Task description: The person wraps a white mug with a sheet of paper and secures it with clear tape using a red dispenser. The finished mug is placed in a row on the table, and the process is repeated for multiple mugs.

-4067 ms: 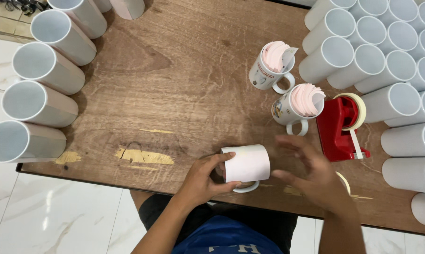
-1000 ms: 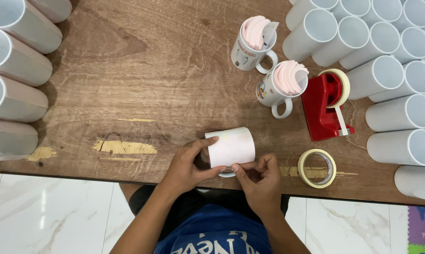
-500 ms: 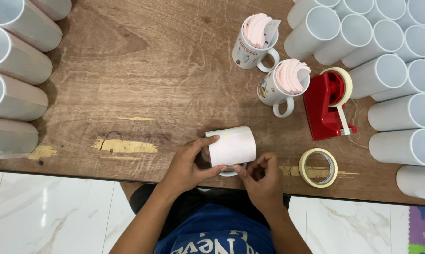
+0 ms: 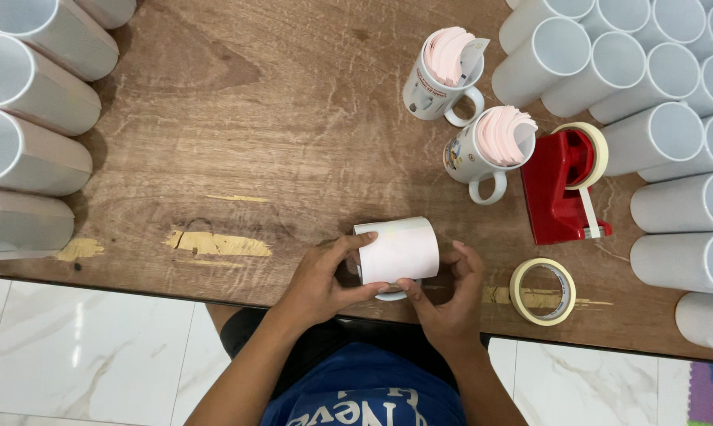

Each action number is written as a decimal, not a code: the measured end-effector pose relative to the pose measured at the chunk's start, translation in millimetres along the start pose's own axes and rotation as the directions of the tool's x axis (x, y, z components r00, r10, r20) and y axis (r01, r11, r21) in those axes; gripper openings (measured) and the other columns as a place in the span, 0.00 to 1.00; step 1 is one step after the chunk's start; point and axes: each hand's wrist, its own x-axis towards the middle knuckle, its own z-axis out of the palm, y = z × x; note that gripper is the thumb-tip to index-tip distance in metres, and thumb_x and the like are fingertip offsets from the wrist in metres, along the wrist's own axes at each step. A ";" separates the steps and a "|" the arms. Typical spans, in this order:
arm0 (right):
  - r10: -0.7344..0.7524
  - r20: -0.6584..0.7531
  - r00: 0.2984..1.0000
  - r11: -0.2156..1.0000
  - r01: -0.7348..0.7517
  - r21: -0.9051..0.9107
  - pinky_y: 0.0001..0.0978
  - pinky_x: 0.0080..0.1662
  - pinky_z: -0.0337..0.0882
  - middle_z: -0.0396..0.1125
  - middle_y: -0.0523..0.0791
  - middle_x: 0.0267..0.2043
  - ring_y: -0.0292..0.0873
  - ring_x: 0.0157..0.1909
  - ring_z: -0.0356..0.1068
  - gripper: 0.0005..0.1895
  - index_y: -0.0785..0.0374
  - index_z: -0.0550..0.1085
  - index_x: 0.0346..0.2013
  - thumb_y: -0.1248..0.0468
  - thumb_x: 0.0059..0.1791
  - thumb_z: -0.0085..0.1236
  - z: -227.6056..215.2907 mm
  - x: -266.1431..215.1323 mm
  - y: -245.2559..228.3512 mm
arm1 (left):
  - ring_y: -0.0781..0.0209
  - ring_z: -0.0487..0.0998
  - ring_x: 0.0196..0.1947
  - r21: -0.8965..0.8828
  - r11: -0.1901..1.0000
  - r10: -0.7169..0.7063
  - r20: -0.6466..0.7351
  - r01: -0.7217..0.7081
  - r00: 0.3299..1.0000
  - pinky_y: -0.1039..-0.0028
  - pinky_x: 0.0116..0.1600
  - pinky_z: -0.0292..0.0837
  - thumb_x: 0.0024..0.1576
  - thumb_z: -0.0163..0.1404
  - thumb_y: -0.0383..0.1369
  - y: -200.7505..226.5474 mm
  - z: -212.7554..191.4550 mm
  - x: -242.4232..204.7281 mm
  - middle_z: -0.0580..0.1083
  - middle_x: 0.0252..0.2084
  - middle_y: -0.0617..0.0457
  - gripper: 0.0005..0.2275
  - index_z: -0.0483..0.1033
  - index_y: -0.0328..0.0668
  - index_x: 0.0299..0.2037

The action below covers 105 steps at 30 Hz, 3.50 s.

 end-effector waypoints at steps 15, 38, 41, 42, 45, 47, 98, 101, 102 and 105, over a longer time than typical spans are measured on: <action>-0.175 -0.011 0.985 0.983 0.174 -0.066 0.30 0.48 0.69 0.55 0.51 0.47 0.43 0.47 0.62 0.31 0.65 0.54 0.50 0.62 0.41 0.64 1.6 -13.7 26.5 | 0.60 0.77 0.35 -0.001 1.000 0.010 0.000 -0.010 1.000 0.75 0.41 0.69 0.45 0.62 0.40 -0.4 0.5 -0.4 0.76 0.43 0.49 0.28 0.65 0.44 0.55; -0.057 0.069 0.996 0.998 0.056 0.018 0.36 0.55 0.64 0.63 0.52 0.45 0.45 0.51 0.66 0.40 0.65 0.52 0.58 0.67 0.38 0.66 -6.2 -6.5 12.4 | 0.52 0.70 0.59 -0.162 0.985 0.044 -0.124 -0.063 0.991 0.54 0.70 0.38 0.50 0.59 0.29 15.2 7.3 -10.6 0.80 0.39 0.46 0.40 0.39 0.34 0.64; -0.035 0.066 0.997 0.994 0.028 0.106 0.34 0.55 0.66 0.63 0.51 0.46 0.45 0.51 0.67 0.44 0.65 0.51 0.58 0.66 0.35 0.68 -10.0 -5.6 8.2 | 0.54 0.71 0.57 -0.050 0.998 0.048 -0.022 -0.049 0.999 0.63 0.66 0.52 0.52 0.56 0.31 22.6 -5.1 -6.4 0.71 0.50 0.47 0.23 0.59 0.38 0.54; -0.001 0.076 0.997 0.989 -0.010 0.148 0.32 0.54 0.67 0.63 0.50 0.48 0.43 0.50 0.67 0.48 0.66 0.50 0.58 0.65 0.33 0.70 -11.7 -4.6 6.2 | 0.52 0.68 0.60 0.093 0.996 0.003 0.062 -0.008 0.998 0.67 0.62 0.61 0.53 0.55 0.35 25.7 -11.5 -4.7 0.62 0.60 0.48 0.13 0.78 0.42 0.47; 0.068 0.175 0.982 0.989 -0.089 0.118 0.32 0.58 0.63 0.63 0.50 0.53 0.42 0.56 0.64 0.48 0.65 0.57 0.59 0.60 0.30 0.72 -35.7 0.1 12.8 | 0.32 0.74 0.31 0.339 0.936 0.008 0.264 -0.100 0.964 0.56 0.32 0.66 0.56 0.51 0.36 50.4 -30.1 6.6 0.76 0.38 0.37 0.24 0.56 0.47 0.61; 0.020 0.183 0.983 0.999 -0.012 -0.046 0.31 0.51 0.66 0.64 0.47 0.49 0.41 0.51 0.68 0.39 0.63 0.63 0.53 0.57 0.32 0.70 -55.3 14.1 -12.5 | 0.38 0.74 0.31 0.400 0.875 0.116 0.377 -0.275 0.919 0.58 0.29 0.65 0.52 0.47 0.27 51.6 -35.9 9.3 0.74 0.37 0.39 0.27 0.53 0.48 0.64; -0.542 0.558 0.628 0.666 0.726 -0.171 0.40 0.36 0.73 0.68 0.45 0.33 0.50 0.35 0.71 0.11 0.61 0.76 0.41 0.66 0.45 0.57 238.0 243.1 -107.2 | 0.46 0.73 0.49 -0.062 0.978 -0.171 -0.790 0.200 0.588 0.60 0.51 0.73 0.60 0.47 0.34 -107.2 -180.6 108.4 0.67 0.46 0.43 0.13 0.72 0.40 0.53; -0.550 0.567 0.613 0.659 0.736 -0.157 0.41 0.37 0.73 0.68 0.46 0.34 0.51 0.36 0.71 0.11 0.62 0.76 0.41 0.68 0.45 0.56 256.4 260.7 -112.8 | 0.45 0.73 0.47 -0.029 0.971 -0.159 -0.816 0.235 0.556 0.59 0.49 0.74 0.60 0.46 0.33 -103.2 -187.0 115.1 0.66 0.44 0.42 0.16 0.69 0.40 0.57; -0.546 0.571 0.613 0.658 0.736 -0.160 0.41 0.37 0.73 0.68 0.47 0.34 0.51 0.36 0.72 0.11 0.63 0.76 0.42 0.69 0.45 0.56 262.2 265.2 -113.8 | 0.44 0.74 0.46 -0.017 0.968 -0.159 -0.815 0.252 0.557 0.58 0.48 0.74 0.60 0.46 0.33 -98.5 -188.1 116.1 0.66 0.43 0.41 0.19 0.65 0.39 0.61; -0.536 0.555 0.637 0.678 0.716 -0.167 0.40 0.36 0.73 0.67 0.45 0.33 0.50 0.35 0.72 0.10 0.61 0.76 0.41 0.67 0.45 0.56 278.1 276.8 -115.6 | 0.49 0.76 0.48 -0.068 0.978 -0.170 -0.810 0.198 0.562 0.64 0.46 0.76 0.58 0.47 0.32 -116.3 -187.6 119.4 0.69 0.50 0.39 0.21 0.59 0.31 0.59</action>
